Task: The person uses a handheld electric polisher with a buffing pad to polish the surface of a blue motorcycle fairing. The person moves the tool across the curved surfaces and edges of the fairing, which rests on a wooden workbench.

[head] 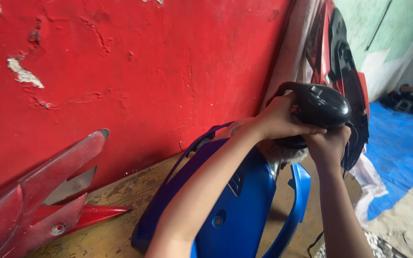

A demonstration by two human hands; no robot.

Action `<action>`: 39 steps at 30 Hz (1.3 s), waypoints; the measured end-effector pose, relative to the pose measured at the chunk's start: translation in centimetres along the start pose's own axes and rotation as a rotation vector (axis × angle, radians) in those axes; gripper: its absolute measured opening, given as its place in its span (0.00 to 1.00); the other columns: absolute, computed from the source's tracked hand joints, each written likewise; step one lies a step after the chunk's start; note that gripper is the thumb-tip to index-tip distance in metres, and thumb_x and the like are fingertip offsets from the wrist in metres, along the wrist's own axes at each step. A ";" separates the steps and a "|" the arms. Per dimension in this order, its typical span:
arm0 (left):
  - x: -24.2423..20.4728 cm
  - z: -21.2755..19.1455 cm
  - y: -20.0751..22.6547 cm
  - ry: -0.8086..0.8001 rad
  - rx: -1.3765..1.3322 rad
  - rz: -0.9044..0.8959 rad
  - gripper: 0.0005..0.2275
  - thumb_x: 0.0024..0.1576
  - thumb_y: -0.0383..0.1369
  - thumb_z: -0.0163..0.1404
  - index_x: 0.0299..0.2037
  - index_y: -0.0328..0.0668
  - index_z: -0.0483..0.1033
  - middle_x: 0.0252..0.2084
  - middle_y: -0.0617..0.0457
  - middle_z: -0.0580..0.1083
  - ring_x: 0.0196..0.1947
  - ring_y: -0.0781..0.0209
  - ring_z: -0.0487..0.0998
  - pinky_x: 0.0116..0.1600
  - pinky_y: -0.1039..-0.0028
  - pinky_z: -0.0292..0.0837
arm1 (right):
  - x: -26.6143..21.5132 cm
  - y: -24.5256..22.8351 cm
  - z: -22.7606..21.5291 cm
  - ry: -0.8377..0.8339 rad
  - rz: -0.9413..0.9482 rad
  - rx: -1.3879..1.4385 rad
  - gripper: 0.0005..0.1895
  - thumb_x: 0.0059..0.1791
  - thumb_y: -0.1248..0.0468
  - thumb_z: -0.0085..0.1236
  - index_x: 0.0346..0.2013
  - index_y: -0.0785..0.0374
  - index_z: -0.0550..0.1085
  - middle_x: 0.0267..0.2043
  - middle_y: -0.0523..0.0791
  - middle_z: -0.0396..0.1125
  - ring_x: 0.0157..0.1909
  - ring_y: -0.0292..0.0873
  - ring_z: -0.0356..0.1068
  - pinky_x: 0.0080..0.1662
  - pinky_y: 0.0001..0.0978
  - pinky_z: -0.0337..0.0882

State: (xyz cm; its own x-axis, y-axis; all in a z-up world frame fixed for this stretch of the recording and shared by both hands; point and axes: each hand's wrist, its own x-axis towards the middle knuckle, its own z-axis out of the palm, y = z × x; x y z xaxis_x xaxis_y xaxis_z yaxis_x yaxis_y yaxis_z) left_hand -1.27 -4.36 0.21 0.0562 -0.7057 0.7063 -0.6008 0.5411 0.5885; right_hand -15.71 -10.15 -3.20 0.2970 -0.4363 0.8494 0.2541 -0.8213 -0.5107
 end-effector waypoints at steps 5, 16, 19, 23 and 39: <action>1.7 -1.9 -1.4 0.073 0.013 -0.046 0.47 0.36 0.50 0.70 0.64 0.32 0.64 0.59 0.39 0.75 0.60 0.49 0.78 0.64 0.64 0.76 | 2.9 2.8 1.9 0.078 -0.016 0.233 0.20 0.47 0.68 0.67 0.53 0.69 0.76 0.50 0.48 0.75 0.50 0.36 0.75 0.54 0.28 0.75; 2.6 1.5 -1.0 0.002 -0.010 0.001 0.46 0.37 0.48 0.70 0.65 0.33 0.63 0.59 0.40 0.72 0.58 0.49 0.77 0.61 0.64 0.76 | 1.9 2.6 -2.3 0.010 0.032 -0.075 0.18 0.47 0.67 0.67 0.50 0.70 0.79 0.47 0.49 0.77 0.47 0.38 0.76 0.50 0.29 0.76; 3.5 0.0 -3.0 0.078 -0.068 0.071 0.41 0.40 0.47 0.70 0.61 0.33 0.69 0.58 0.41 0.75 0.59 0.51 0.78 0.63 0.64 0.75 | 3.7 3.0 -0.5 -0.012 0.008 0.041 0.18 0.47 0.67 0.64 0.51 0.70 0.78 0.48 0.48 0.76 0.47 0.37 0.76 0.51 0.29 0.75; 2.2 -4.3 -3.7 0.102 -0.061 0.087 0.34 0.46 0.46 0.69 0.60 0.35 0.73 0.57 0.44 0.79 0.60 0.53 0.79 0.66 0.64 0.75 | 5.8 2.1 3.7 -0.023 0.133 0.000 0.16 0.46 0.65 0.64 0.47 0.68 0.79 0.42 0.48 0.77 0.41 0.38 0.77 0.46 0.31 0.78; 1.1 -5.0 -1.9 0.110 -0.020 0.015 0.36 0.43 0.48 0.69 0.58 0.37 0.72 0.55 0.47 0.78 0.59 0.54 0.80 0.62 0.63 0.77 | 5.4 -1.6 3.3 -0.131 0.010 -0.089 0.15 0.45 0.66 0.66 0.46 0.68 0.80 0.42 0.49 0.77 0.42 0.39 0.78 0.45 0.32 0.77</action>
State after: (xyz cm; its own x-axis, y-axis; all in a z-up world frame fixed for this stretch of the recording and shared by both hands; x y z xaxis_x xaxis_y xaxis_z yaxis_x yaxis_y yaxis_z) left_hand 3.95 -3.88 1.79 0.1346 -0.6436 0.7535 -0.5861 0.5614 0.5842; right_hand -11.47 -10.02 1.79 0.4180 -0.3978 0.8167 0.1701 -0.8489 -0.5005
